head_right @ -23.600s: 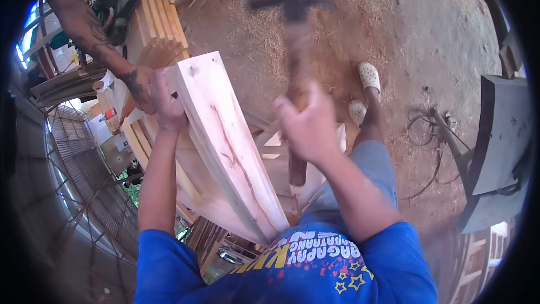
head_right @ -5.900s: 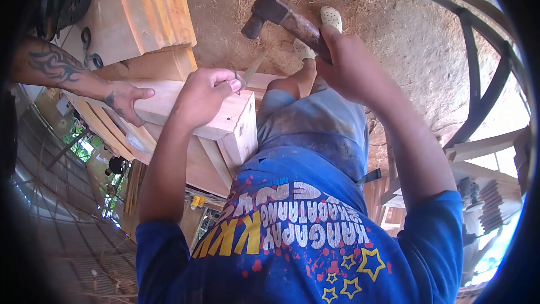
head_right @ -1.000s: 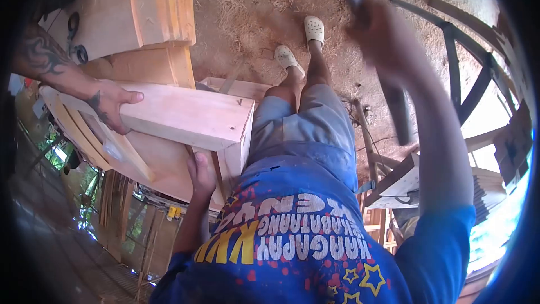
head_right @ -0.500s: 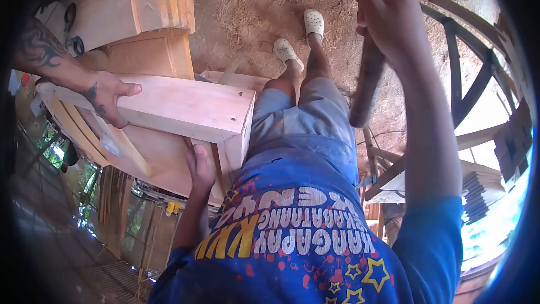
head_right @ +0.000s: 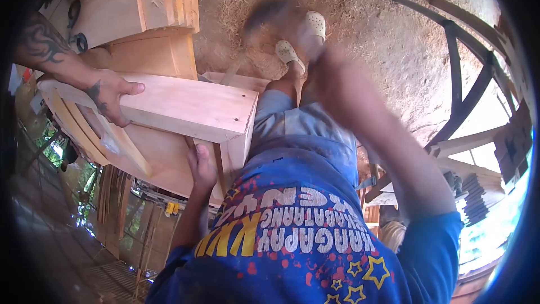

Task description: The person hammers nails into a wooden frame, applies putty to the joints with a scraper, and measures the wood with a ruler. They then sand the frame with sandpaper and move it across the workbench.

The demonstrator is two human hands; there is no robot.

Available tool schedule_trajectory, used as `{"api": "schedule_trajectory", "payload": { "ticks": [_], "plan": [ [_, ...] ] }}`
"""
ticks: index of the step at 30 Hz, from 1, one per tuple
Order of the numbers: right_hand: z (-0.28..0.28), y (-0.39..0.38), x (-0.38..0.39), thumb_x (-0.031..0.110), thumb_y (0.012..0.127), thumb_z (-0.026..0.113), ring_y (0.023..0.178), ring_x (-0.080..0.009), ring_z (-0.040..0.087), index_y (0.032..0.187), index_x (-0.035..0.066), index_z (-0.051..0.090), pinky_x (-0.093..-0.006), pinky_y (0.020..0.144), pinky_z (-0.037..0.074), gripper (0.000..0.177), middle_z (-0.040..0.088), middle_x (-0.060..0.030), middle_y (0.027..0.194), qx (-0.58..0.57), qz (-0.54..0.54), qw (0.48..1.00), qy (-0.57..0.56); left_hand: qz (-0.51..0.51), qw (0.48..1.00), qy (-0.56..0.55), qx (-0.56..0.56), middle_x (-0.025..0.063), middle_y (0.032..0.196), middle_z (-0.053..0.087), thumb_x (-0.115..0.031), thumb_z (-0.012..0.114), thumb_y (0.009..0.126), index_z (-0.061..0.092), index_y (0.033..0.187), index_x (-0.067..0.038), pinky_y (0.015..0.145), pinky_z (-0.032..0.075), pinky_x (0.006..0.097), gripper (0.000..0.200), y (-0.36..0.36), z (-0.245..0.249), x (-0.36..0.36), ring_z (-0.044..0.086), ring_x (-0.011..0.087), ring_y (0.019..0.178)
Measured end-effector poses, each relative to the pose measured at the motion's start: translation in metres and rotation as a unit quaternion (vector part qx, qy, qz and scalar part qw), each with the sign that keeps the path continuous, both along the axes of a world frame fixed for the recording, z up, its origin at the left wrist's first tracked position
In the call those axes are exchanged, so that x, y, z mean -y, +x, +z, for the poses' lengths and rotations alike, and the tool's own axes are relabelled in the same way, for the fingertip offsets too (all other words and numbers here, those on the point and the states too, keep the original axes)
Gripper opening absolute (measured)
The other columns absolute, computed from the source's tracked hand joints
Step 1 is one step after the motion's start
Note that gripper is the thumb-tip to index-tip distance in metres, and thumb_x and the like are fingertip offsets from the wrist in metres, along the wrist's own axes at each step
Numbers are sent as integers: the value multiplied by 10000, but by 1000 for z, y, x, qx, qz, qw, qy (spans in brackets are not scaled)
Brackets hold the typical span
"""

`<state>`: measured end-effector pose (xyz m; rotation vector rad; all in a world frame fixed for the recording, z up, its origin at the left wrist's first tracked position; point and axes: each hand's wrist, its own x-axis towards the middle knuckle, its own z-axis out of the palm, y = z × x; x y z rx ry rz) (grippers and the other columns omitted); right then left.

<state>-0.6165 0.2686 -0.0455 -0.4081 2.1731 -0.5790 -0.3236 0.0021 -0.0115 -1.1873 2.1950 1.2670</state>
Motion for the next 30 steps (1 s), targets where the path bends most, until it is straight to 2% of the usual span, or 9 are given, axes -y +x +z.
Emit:
{"api": "schedule_trajectory", "payload": {
  "ticks": [3, 8, 9, 12, 14, 18, 22, 25, 30],
  "plan": [
    [21, -4, 4, 149, 961, 575, 804, -475, 690, 1127, 2, 509, -557, 716, 544, 232, 685, -280, 852, 133, 142, 980, 33, 30, 998, 6, -59, 231, 984, 701, -524, 488, 1026, 609, 1268, 96, 789, 501, 430, 676, -4, -7, -8, 671, 263, 910],
    [24, -43, 21, 141, 939, 660, 571, -384, 600, 1004, -4, 515, -450, 581, 521, 215, 621, -210, 695, -5, -242, 966, -91, 8, 999, 31, 35, 186, 969, 693, -492, 486, 1035, 616, 1238, 97, 787, 489, 400, 636, -2, 4, 2, 635, 255, 873],
    [35, -49, 29, 120, 945, 633, 614, -441, 631, 998, -17, 517, -479, 592, 521, 188, 635, -248, 714, 22, -320, 942, -97, 7, 999, 32, 29, 176, 957, 688, -489, 487, 1035, 617, 1232, 97, 781, 485, 396, 632, -2, 5, 2, 626, 251, 862],
    [13, -1, 10, 114, 944, 603, 678, -506, 647, 1011, -20, 508, -535, 622, 528, 177, 647, -283, 741, 6, -120, 992, 32, 18, 999, 27, -23, 155, 919, 670, -488, 490, 1035, 620, 1209, 96, 762, 476, 390, 623, -10, 2, -4, 606, 238, 838],
    [22, 21, 2, 122, 957, 557, 839, -498, 694, 1096, 9, 459, -596, 734, 530, 204, 686, -302, 866, 131, 133, 982, 36, 27, 999, 17, -36, 148, 897, 656, -489, 495, 1033, 624, 1188, 97, 752, 472, 389, 620, -10, 3, -7, 595, 233, 826],
    [32, -15, 15, 137, 942, 572, 846, -515, 678, 1100, 8, 464, -612, 737, 521, 231, 674, -315, 880, 91, 47, 994, 35, 32, 998, 32, -31, 142, 898, 655, -498, 507, 1030, 631, 1159, 91, 762, 473, 394, 616, -11, 3, -6, 594, 239, 827],
    [27, -17, 23, 138, 932, 648, 788, -515, 666, 1106, -19, 525, -527, 650, 501, 265, 633, -294, 755, 24, -234, 970, -66, 31, 999, 24, -25, 144, 815, 620, -514, 510, 1029, 626, 1021, 57, 719, 455, 414, 582, -12, 5, -6, 574, 244, 774],
    [16, 20, 6, 132, 922, 623, 819, -535, 652, 1139, -26, 513, -561, 702, 508, 290, 647, -318, 800, 63, 50, 996, -40, 15, 1000, -14, 2, 194, 749, 589, -533, 503, 1026, 592, 879, 23, 678, 432, 460, 581, -11, 3, -5, 577, 330, 717],
    [32, 21, -6, 143, 896, 629, 857, -532, 651, 1141, -16, 504, -562, 763, 518, 318, 665, -320, 857, 54, 91, 994, 36, 51, 999, -5, -15, 238, 854, 688, -629, 527, 984, 684, 947, 18, 747, 488, 487, 667, -10, 2, -8, 675, 421, 852]
  ]
}}
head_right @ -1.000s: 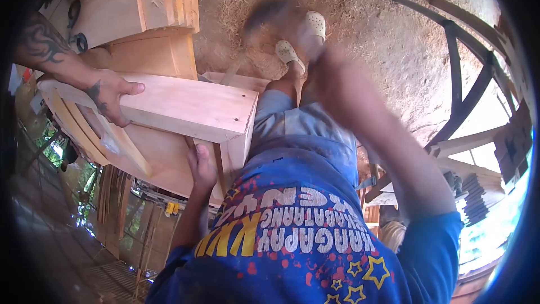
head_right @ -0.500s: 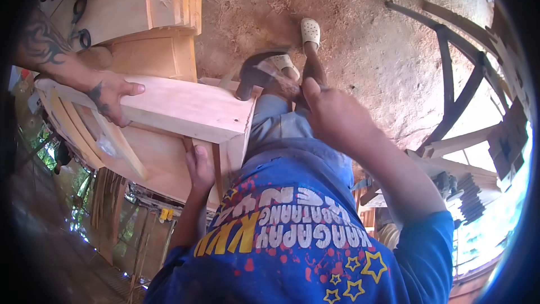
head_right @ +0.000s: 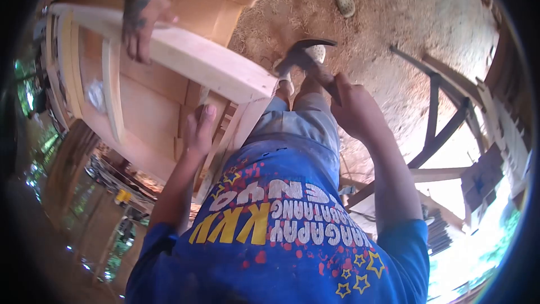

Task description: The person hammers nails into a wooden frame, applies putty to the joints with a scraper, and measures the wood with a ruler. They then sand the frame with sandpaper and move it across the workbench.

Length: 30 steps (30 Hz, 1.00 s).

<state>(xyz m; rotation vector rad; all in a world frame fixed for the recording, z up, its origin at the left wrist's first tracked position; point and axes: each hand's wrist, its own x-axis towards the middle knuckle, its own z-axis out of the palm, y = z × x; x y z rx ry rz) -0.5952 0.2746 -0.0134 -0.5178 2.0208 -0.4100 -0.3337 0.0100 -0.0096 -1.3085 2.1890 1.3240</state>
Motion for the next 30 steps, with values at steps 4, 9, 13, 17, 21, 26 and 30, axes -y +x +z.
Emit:
{"api": "schedule_trajectory", "payload": {
  "ticks": [4, 9, 13, 17, 21, 26, 30],
  "plan": [
    [-18, 30, -23, 175, 888, 658, 810, -512, 662, 1118, -35, 507, -533, 750, 536, 346, 669, -292, 843, -41, -121, 992, 11, 18, 999, -2, 35, 223, 907, 730, -721, 563, 925, 709, 1044, 0, 816, 518, 484, 744, -4, 8, 2, 706, 413, 937],
    [-32, 74, -86, 181, 855, 660, 897, -549, 642, 1055, -52, 505, -559, 774, 519, 344, 656, -339, 893, -54, -176, 976, 112, 28, 999, -42, -7, 187, 1023, 727, -621, 634, 950, 627, 1255, -10, 825, 534, 419, 683, -6, 13, 0, 708, 333, 924],
    [-12, 120, -105, 188, 854, 661, 988, -561, 636, 1109, -59, 509, -595, 851, 510, 386, 660, -376, 998, -80, -116, 975, 173, -22, 984, -127, -125, 207, 1097, 723, -535, 656, 967, 571, 1341, -11, 867, 547, 434, 650, 5, -1, -1, 712, 360, 997],
    [-3, 170, -100, 177, 876, 635, 983, -553, 650, 1154, -47, 509, -599, 877, 523, 379, 673, -367, 1012, -120, -63, 976, 171, -72, 964, -167, -192, 244, 1132, 714, -466, 633, 1000, 607, 1313, 19, 888, 546, 444, 578, 12, -4, -1, 704, 385, 1043],
    [0, 205, -91, 176, 886, 627, 975, -537, 656, 1148, -29, 519, -598, 868, 526, 350, 679, -352, 995, -113, -36, 982, 146, -99, 953, -154, -240, 277, 1143, 713, -391, 633, 1018, 658, 1267, 61, 891, 553, 430, 517, 23, 1, 3, 715, 381, 1042],
    [-4, 232, -97, 180, 898, 645, 990, -541, 651, 1165, -27, 502, -604, 879, 524, 367, 674, -353, 1017, -110, -15, 984, 143, -88, 960, -83, -252, 285, 1152, 724, -331, 698, 990, 665, 1285, 70, 898, 577, 368, 499, 64, -8, 16, 749, 313, 1042],
    [-5, 251, -119, 187, 899, 667, 981, -546, 651, 1172, -31, 505, -606, 852, 528, 386, 672, -357, 1008, -142, -31, 981, 127, -103, 970, -69, -208, 278, 1173, 721, -324, 722, 973, 668, 1281, 69, 924, 574, 357, 502, 98, 4, 25, 741, 289, 1086]
  ]
}}
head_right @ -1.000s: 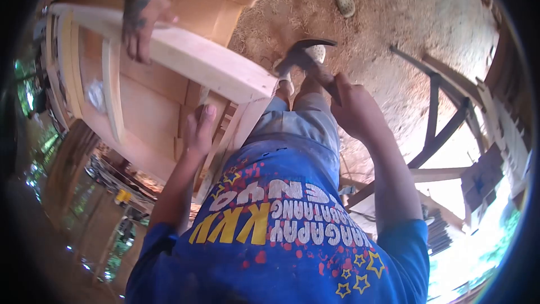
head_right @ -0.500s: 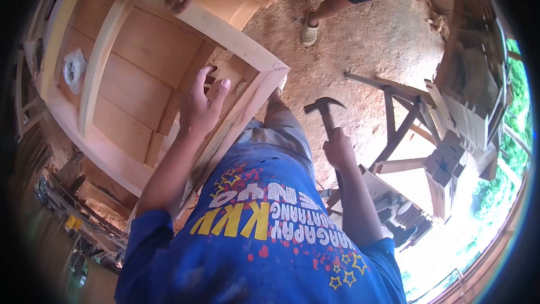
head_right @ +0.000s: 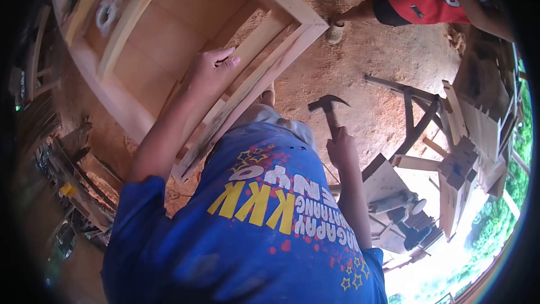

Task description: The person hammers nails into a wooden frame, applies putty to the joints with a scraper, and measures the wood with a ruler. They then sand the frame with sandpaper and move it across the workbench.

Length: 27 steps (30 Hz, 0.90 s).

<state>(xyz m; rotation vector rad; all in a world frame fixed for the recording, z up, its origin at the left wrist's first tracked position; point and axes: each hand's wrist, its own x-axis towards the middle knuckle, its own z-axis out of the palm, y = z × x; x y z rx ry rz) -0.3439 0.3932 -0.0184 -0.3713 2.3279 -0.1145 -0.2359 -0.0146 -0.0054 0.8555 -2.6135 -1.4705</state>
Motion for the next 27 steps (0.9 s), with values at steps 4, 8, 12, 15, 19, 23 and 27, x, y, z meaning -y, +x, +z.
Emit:
{"api": "schedule_trajectory", "payload": {
  "ticks": [4, 8, 12, 15, 19, 23, 27],
  "plan": [
    [-3, 24, -29, 171, 867, 685, 947, -520, 671, 1129, -38, 542, -590, 828, 528, 365, 686, -336, 974, -57, -22, 997, -42, 9, 997, -28, 66, 248, 1141, 744, -298, 762, 944, 695, 1253, 48, 917, 575, 351, 469, 35, 13, -1, 752, 263, 1045],
    [-7, 61, -58, 193, 857, 705, 905, -515, 669, 1048, -31, 546, -581, 792, 515, 335, 683, -308, 907, -78, -41, 993, -73, 11, 993, -46, 106, 199, 1085, 769, -242, 782, 921, 716, 1217, 26, 897, 579, 342, 405, 84, 35, -6, 755, 230, 981],
    [-21, 111, -90, 221, 858, 685, 905, -518, 665, 1040, -40, 558, -573, 790, 507, 343, 676, -313, 910, -30, -116, 988, -95, 7, 986, -117, 121, 198, 1135, 756, -273, 794, 887, 694, 1242, 4, 927, 568, 374, 461, 154, 36, -13, 742, 272, 1034],
    [-26, 156, -104, 235, 856, 683, 910, -519, 662, 1030, -44, 561, -564, 790, 508, 350, 673, -316, 914, -37, -98, 989, -104, -3, 967, -190, 171, 221, 1175, 741, -352, 817, 869, 669, 1284, -7, 941, 563, 387, 559, 202, 42, -21, 733, 307, 1090],
    [-23, 216, -114, 240, 839, 693, 912, -508, 665, 1016, -43, 569, -555, 791, 504, 356, 676, -310, 919, -25, -87, 985, -150, 4, 959, -230, 168, 207, 1179, 736, -457, 785, 876, 685, 1265, -49, 936, 555, 384, 573, 232, 30, -26, 719, 309, 1108],
    [1, 268, -105, 236, 836, 687, 934, -493, 670, 1008, -37, 584, -556, 818, 509, 339, 681, -307, 930, -25, -34, 992, -119, 21, 960, -239, 143, 187, 1138, 749, -521, 772, 860, 705, 1212, -88, 940, 553, 420, 562, 235, 26, -27, 718, 341, 1077],
    [-13, 307, -109, 246, 854, 686, 894, -514, 672, 1018, -34, 588, -577, 802, 524, 339, 689, -304, 899, -41, 15, 990, -134, 15, 957, -239, 164, 180, 1114, 752, -594, 751, 843, 704, 1188, -94, 927, 557, 432, 609, 238, 36, -31, 721, 352, 1052]
  ]
}}
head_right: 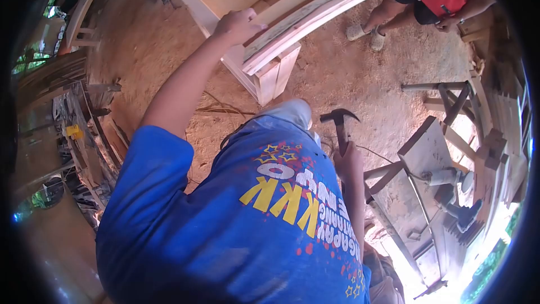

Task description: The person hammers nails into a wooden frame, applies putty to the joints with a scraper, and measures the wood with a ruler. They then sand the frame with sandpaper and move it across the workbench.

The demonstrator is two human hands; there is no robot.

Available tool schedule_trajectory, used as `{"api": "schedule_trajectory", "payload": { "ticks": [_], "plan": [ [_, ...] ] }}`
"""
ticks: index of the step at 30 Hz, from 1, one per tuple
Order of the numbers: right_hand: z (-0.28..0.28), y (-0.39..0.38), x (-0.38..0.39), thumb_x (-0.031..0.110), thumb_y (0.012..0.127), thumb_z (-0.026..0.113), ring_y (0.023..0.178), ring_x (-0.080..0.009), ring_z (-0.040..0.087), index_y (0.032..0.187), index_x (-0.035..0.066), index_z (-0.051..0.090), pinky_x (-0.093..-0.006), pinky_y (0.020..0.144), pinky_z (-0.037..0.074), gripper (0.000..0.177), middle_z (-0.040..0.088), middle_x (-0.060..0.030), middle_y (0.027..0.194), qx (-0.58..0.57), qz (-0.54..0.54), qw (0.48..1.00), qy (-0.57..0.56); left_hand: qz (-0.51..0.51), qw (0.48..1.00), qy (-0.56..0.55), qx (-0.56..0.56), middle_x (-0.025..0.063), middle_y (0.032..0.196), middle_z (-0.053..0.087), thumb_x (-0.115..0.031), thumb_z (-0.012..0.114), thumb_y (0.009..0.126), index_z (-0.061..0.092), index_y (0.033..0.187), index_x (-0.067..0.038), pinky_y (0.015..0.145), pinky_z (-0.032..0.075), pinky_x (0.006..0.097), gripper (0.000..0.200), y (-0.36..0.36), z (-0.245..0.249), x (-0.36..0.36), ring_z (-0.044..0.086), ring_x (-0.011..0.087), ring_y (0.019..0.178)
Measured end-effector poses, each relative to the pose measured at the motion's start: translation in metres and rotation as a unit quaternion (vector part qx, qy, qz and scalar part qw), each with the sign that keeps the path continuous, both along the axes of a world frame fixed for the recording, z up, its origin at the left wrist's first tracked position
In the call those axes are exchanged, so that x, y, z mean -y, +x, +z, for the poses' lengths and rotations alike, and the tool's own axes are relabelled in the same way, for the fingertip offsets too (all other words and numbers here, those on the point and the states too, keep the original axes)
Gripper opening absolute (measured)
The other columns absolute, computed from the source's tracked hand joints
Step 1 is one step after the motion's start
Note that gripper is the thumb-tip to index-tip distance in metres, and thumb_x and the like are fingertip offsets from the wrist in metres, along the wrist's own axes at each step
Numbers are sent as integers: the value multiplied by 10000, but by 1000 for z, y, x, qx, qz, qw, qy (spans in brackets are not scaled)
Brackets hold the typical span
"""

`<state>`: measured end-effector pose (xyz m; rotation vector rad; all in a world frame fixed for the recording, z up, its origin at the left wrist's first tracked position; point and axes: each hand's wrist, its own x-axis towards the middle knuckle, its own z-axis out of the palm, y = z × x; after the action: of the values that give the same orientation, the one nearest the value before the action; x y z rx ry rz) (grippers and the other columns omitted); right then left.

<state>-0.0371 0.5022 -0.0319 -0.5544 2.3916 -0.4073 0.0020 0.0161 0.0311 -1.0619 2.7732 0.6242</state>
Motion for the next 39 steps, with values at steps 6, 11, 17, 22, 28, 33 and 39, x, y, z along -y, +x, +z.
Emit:
{"api": "schedule_trajectory", "payload": {
  "ticks": [6, 11, 17, 22, 28, 33, 39],
  "plan": [
    [-40, 51, -23, 334, 863, 730, 954, -528, 668, 1099, -4, 596, -577, 800, 522, 434, 690, -331, 952, 36, 19, 998, 49, -23, 999, -26, 4, 186, 1072, 750, -604, 719, 880, 691, 1155, -67, 916, 572, 461, 603, 9, 3, -2, 723, 363, 1044],
    [-47, 86, -19, 290, 845, 723, 869, -476, 706, 1015, -54, 592, -546, 743, 550, 406, 694, -302, 885, 2, 10, 1000, 24, -45, 999, -8, -26, 198, 1058, 748, -597, 723, 885, 688, 1156, -60, 910, 580, 474, 603, 15, 1, 5, 725, 370, 1035],
    [-92, 147, 25, 212, 852, 670, 616, -334, 701, 948, -45, 625, -453, 549, 564, 277, 682, -199, 745, 131, -288, 946, 63, -189, 982, -9, -3, 182, 1101, 746, -651, 661, 901, 727, 1159, -71, 934, 580, 482, 638, 26, 7, 44, 722, 353, 1080],
    [-132, 306, 52, 113, 849, 659, 463, -234, 621, 743, -55, 642, -388, 424, 493, 199, 624, -115, 603, 145, -496, 854, 52, -306, 949, 21, -71, 136, 1022, 762, -635, 522, 981, 774, 1105, -192, 926, 556, 516, 525, 57, -1, 99, 730, 352, 1022],
    [-147, 527, 64, 348, 792, 789, 739, -319, 751, 830, -24, 740, -425, 646, 589, 377, 737, -205, 800, 208, -519, 817, 137, -348, 926, -8, -142, 121, 913, 763, -578, 506, 1007, 769, 999, -172, 900, 527, 504, 484, 57, -16, 106, 721, 343, 953],
    [-128, 629, 151, 312, 801, 779, 725, -316, 746, 840, -21, 736, -428, 628, 585, 338, 733, -197, 796, 243, -628, 730, 120, -404, 905, -18, -132, 126, 957, 750, -570, 530, 993, 730, 962, -121, 924, 506, 491, 492, 66, -5, 112, 707, 340, 972],
    [-124, 691, 240, 269, 812, 767, 708, -314, 741, 851, -17, 732, -431, 607, 580, 291, 728, -187, 791, 240, -716, 652, 70, -452, 863, -61, -219, 131, 1014, 733, -542, 546, 985, 739, 1028, -110, 940, 496, 496, 475, 73, -21, 113, 691, 338, 1032]
  ]
}}
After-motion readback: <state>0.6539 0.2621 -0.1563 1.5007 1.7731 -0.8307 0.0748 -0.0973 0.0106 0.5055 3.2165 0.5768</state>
